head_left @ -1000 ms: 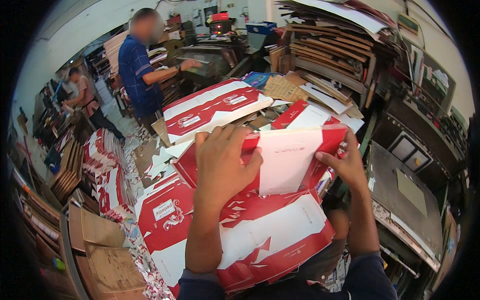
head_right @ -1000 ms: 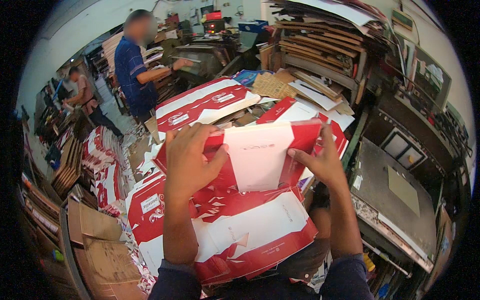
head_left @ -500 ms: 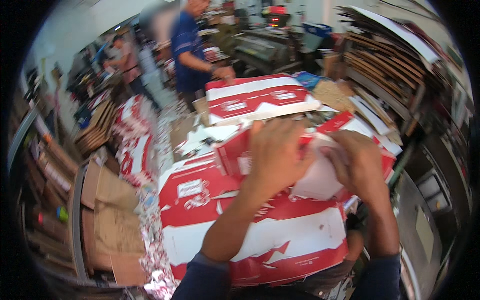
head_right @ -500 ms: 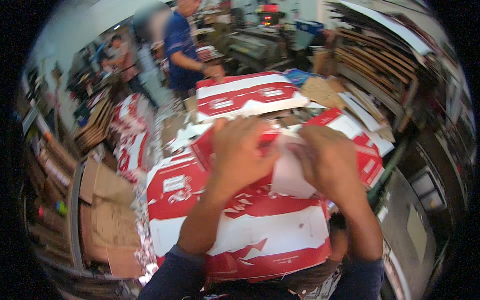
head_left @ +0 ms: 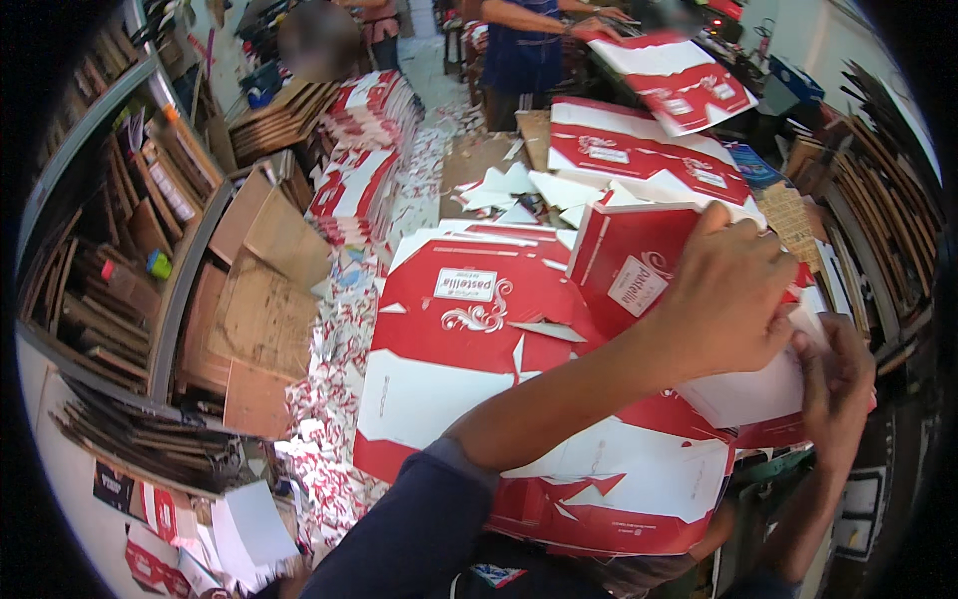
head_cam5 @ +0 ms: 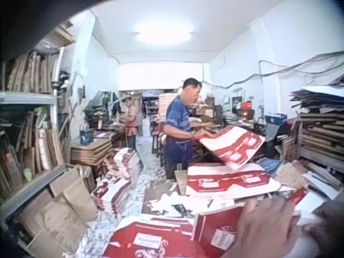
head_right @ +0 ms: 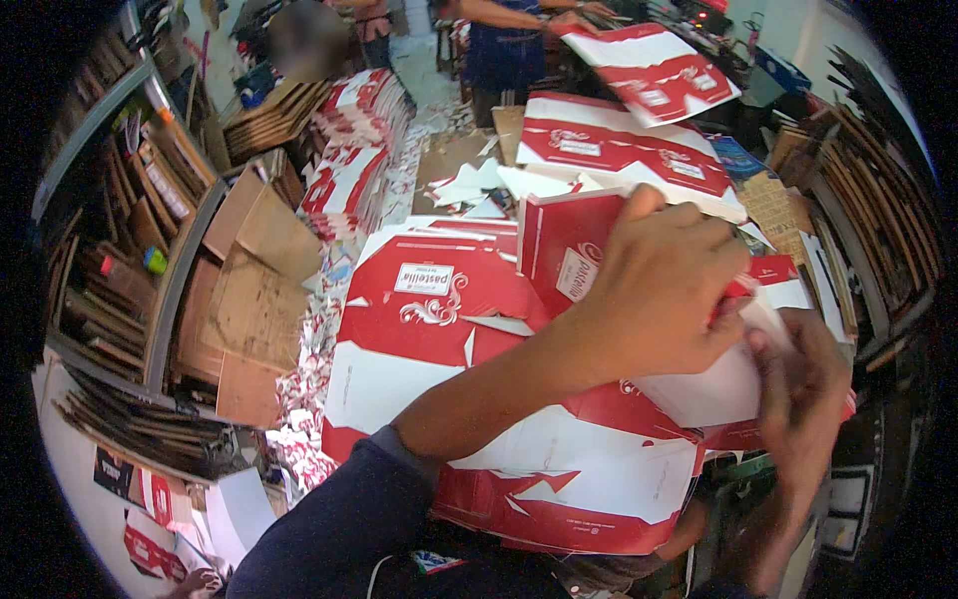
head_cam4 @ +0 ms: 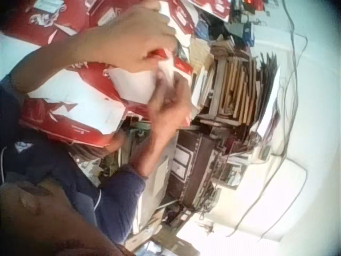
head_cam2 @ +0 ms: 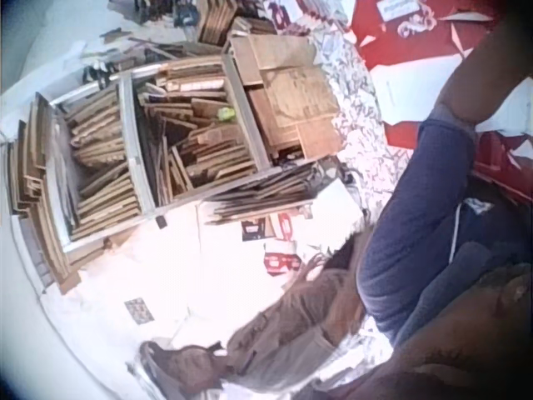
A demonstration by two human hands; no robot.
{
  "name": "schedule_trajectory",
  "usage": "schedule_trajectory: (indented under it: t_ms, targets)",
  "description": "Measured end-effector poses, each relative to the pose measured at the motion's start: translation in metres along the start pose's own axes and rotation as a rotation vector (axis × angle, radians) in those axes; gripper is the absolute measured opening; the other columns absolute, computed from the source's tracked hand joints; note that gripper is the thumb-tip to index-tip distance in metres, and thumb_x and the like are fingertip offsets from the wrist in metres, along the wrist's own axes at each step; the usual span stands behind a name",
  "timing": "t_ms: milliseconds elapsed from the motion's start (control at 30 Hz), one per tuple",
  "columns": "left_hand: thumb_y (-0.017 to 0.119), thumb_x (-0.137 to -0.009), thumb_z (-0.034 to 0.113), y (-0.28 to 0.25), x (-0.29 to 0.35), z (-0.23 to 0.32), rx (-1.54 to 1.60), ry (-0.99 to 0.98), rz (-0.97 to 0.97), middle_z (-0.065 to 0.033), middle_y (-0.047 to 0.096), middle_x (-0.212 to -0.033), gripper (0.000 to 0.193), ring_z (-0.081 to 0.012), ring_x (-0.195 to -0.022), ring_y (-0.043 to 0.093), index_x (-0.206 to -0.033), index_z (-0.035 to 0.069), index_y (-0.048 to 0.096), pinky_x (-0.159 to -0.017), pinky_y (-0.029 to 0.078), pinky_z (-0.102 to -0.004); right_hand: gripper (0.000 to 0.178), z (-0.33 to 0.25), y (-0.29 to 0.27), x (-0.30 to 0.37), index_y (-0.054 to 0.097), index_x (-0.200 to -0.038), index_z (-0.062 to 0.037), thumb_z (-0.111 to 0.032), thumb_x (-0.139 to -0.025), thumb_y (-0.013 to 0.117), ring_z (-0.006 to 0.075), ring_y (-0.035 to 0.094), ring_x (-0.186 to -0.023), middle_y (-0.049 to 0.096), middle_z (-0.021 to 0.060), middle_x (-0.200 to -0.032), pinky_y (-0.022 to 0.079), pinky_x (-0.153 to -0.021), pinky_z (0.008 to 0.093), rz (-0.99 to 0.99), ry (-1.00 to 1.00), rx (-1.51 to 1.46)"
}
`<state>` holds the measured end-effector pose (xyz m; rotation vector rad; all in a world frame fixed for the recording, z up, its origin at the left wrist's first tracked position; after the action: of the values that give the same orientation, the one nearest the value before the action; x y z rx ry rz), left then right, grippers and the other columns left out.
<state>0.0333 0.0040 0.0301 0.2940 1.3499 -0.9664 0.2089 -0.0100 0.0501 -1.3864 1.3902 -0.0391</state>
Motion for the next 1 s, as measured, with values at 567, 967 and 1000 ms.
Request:
schedule_trajectory:
  t_ms: [567,967,1000]
  targets:
    - [0.068,-0.077,0.020,0.015,0.004,0.004,-0.221,-0.015,-0.051,-0.0086,0.063,-0.089,0.024,-0.0234,-0.090,0.060,-0.096,0.005,0.067,-0.091,0.036,-0.0405,0.035,0.031,-0.011,-0.010,0.057,-0.114,0.0007,-0.024,-0.095,0.071,0.0134,0.057,-0.088,0.062,0.0068,-0.097,0.048,-0.080,0.0292,-0.239,0.291,-0.186]
    - [0.069,-0.075,0.020,-0.003,0.003,0.005,-0.012,0.061,-0.281,-0.0133,0.060,-0.101,0.033,-0.0257,-0.103,0.056,-0.100,0.000,0.063,-0.095,0.034,-0.0413,0.024,0.014,-0.014,-0.018,0.062,-0.103,0.0047,-0.012,-0.089,0.071,0.0188,0.060,-0.077,0.065,0.0109,-0.081,0.048,-0.074,0.0341,-0.459,0.043,-0.060]
    - [0.070,-0.073,0.018,-0.003,0.003,0.005,-0.033,0.071,-0.305,-0.0121,0.061,-0.101,0.034,-0.0254,-0.103,0.056,-0.100,0.000,0.063,-0.095,0.034,-0.0409,0.024,0.010,-0.010,-0.019,0.063,-0.103,0.0050,-0.013,-0.089,0.071,0.0194,0.060,-0.077,0.065,0.0121,-0.082,0.049,-0.074,0.0345,-0.450,0.068,-0.078]
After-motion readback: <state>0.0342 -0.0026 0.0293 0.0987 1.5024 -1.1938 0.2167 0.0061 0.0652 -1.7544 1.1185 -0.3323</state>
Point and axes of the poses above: each hand's wrist, its own x-axis away from the middle knuckle, its own y-axis out of the palm, z = x × y, the point moved 5 cm from there along -x, towards the middle knuckle
